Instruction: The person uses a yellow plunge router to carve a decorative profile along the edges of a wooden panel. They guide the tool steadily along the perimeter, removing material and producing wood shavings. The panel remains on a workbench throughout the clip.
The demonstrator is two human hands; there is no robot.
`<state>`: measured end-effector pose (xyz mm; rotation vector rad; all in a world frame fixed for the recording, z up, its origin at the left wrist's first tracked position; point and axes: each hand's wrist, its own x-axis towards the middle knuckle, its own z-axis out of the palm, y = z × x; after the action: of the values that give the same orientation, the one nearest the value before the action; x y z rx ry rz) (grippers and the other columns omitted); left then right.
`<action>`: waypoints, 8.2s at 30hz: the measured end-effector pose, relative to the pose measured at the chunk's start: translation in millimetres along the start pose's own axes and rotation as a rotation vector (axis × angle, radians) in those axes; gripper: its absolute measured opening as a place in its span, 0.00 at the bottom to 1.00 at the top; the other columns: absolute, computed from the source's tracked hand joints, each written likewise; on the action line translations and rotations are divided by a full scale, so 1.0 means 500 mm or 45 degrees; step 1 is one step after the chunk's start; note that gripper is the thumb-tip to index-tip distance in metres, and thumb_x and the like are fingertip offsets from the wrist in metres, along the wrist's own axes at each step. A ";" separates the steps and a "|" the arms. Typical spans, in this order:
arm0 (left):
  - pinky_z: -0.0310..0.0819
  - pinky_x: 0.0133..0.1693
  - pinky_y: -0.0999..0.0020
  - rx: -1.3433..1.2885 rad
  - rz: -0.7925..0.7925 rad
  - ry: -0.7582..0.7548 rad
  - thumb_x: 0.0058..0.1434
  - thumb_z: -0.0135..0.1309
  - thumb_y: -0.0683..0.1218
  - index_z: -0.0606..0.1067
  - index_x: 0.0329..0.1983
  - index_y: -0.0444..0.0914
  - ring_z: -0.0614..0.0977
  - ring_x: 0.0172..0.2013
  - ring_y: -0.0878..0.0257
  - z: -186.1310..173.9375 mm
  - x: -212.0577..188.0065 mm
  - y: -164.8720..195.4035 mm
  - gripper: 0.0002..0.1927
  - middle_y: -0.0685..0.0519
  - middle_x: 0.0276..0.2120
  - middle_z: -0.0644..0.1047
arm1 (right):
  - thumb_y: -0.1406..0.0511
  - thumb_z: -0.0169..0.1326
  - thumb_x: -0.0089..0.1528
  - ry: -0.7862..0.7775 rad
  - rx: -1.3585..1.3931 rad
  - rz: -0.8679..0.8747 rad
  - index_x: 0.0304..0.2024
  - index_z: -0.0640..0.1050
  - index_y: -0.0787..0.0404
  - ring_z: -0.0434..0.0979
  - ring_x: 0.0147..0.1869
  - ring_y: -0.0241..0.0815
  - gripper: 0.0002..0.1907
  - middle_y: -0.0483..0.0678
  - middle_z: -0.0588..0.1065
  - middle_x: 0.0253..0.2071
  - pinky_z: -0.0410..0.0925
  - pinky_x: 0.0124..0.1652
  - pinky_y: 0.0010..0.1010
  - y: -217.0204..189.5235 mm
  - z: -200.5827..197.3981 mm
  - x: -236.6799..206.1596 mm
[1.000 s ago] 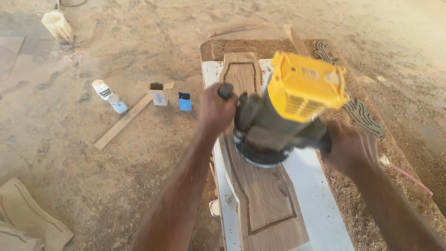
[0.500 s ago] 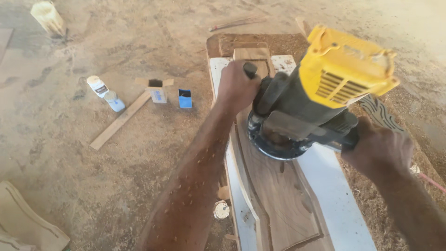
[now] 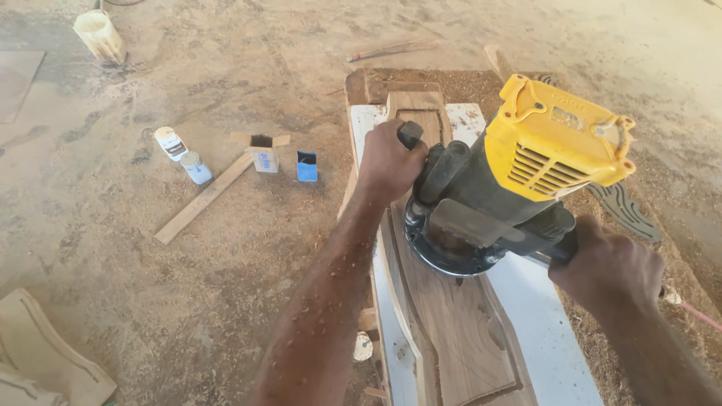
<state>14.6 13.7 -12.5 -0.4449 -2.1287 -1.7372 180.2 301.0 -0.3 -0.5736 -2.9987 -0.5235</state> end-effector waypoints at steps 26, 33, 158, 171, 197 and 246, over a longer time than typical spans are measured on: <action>0.76 0.36 0.57 -0.004 -0.118 0.004 0.53 0.58 0.43 0.76 0.31 0.31 0.82 0.29 0.47 -0.001 0.001 0.024 0.08 0.41 0.26 0.80 | 0.53 0.59 0.58 0.059 -0.028 -0.030 0.53 0.77 0.52 0.80 0.33 0.46 0.23 0.46 0.76 0.26 0.69 0.43 0.48 0.028 0.011 0.036; 0.76 0.36 0.58 -0.005 -0.159 0.030 0.54 0.57 0.43 0.77 0.32 0.31 0.83 0.30 0.50 -0.002 -0.008 0.025 0.08 0.41 0.27 0.81 | 0.51 0.58 0.60 0.095 -0.036 -0.109 0.58 0.76 0.54 0.77 0.27 0.43 0.27 0.44 0.75 0.25 0.69 0.38 0.44 0.023 0.001 0.035; 0.69 0.27 0.63 0.187 -0.291 0.162 0.57 0.55 0.41 0.74 0.30 0.32 0.76 0.22 0.64 -0.061 -0.259 0.096 0.06 0.51 0.20 0.75 | 0.56 0.56 0.57 0.288 -0.019 -0.422 0.40 0.81 0.54 0.80 0.35 0.38 0.14 0.44 0.79 0.30 0.73 0.39 0.35 0.069 0.138 -0.063; 0.70 0.27 0.61 0.220 -0.252 0.188 0.56 0.55 0.41 0.74 0.30 0.32 0.77 0.22 0.63 -0.067 -0.280 0.112 0.06 0.49 0.20 0.75 | 0.53 0.52 0.63 0.246 -0.120 -0.434 0.36 0.80 0.54 0.73 0.21 0.32 0.13 0.41 0.74 0.22 0.64 0.21 0.27 0.048 0.038 -0.109; 0.68 0.27 0.61 0.253 -0.267 0.248 0.57 0.55 0.40 0.72 0.28 0.34 0.76 0.21 0.64 -0.053 -0.313 0.122 0.05 0.52 0.18 0.73 | 0.52 0.66 0.52 0.196 -0.112 -0.415 0.35 0.84 0.49 0.70 0.17 0.30 0.13 0.35 0.78 0.22 0.63 0.23 0.23 0.089 0.102 -0.059; 0.75 0.34 0.58 0.025 -0.042 0.017 0.50 0.59 0.42 0.77 0.30 0.32 0.81 0.28 0.48 0.023 0.019 -0.036 0.08 0.42 0.24 0.79 | 0.51 0.55 0.63 0.060 -0.025 -0.060 0.42 0.74 0.55 0.78 0.26 0.44 0.16 0.46 0.75 0.24 0.71 0.32 0.43 0.005 0.048 0.039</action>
<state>-2.9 21.8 -25.7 -0.3941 -2.1534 -1.7311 163.5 317.9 -20.1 -0.4860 -2.9719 -0.5620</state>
